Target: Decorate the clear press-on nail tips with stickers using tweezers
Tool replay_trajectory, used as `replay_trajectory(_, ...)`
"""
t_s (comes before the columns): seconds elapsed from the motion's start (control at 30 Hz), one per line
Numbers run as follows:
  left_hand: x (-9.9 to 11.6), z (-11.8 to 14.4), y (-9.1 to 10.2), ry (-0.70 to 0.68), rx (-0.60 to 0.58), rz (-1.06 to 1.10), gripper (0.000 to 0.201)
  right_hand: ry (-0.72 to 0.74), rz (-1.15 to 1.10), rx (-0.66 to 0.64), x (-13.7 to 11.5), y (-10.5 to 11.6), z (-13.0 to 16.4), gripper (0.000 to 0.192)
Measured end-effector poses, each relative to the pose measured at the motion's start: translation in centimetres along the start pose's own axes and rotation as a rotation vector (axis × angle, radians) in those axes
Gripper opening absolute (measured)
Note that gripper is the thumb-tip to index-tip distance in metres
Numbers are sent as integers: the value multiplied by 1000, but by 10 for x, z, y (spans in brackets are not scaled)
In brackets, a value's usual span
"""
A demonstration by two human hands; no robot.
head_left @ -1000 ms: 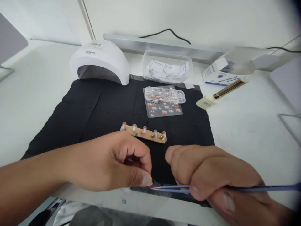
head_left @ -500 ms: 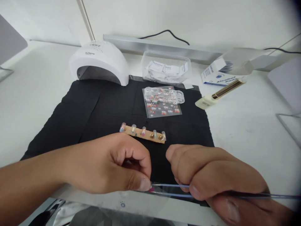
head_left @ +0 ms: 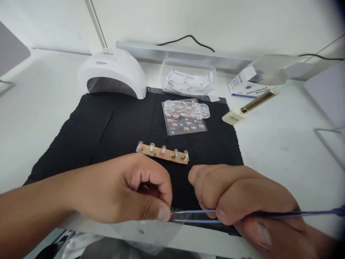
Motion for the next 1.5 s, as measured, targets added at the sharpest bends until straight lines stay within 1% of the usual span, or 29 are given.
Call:
replay_trajectory(0.03,0,0,0,0,0,1,23,-11,0,-2,1,0,0,16)
replay_trajectory(0.1,0,0,0,-6,10,-10,23,17,-7,-4,-1,-1,-1,15)
replay_trajectory(0.2,-1,1,0,-4,11,-1,21,-72,55,-2,2,-2,-3,17)
replay_trajectory(0.23,-1,1,-1,0,8,4,21,-69,55,-2,2,-2,-3,16)
replay_trajectory(0.3,-1,0,-1,4,7,4,21,3,-1,-5,-3,-3,-3,15)
replay_trajectory(0.33,-1,0,-1,8,10,1,21,6,-18,20,-3,-2,-3,16)
replay_trajectory(0.47,-2,-2,0,34,17,6,22,-55,-34,57,1,-3,-2,16)
replay_trajectory(0.67,-1,-1,-1,80,1,60,22,-4,-105,-3,5,-3,-5,18)
replay_trajectory(0.8,0,-1,-1,96,3,59,22,-13,-101,37,5,-3,-3,17)
replay_trajectory(1.03,-1,-3,-1,71,-12,71,23,-76,-52,46,3,-6,-1,19)
replay_trajectory(1.23,-2,-3,0,69,-3,53,22,-1,-77,-42,4,-7,0,16)
replay_trajectory(1.4,0,-3,2,60,8,9,22,-50,-96,12,1,-7,-4,19)
replay_trajectory(1.5,1,-4,2,56,10,3,22,-69,-93,5,-1,-11,-7,24)
Point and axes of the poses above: each hand's wrist, its own z-axis away from the middle knuckle, its own y-axis out of the back of the hand, x = y × z, the point moved 5 cm from there along -z, towards the middle knuckle, and after that the axes turned 15 degrees about -z, right-handed, at the moved point
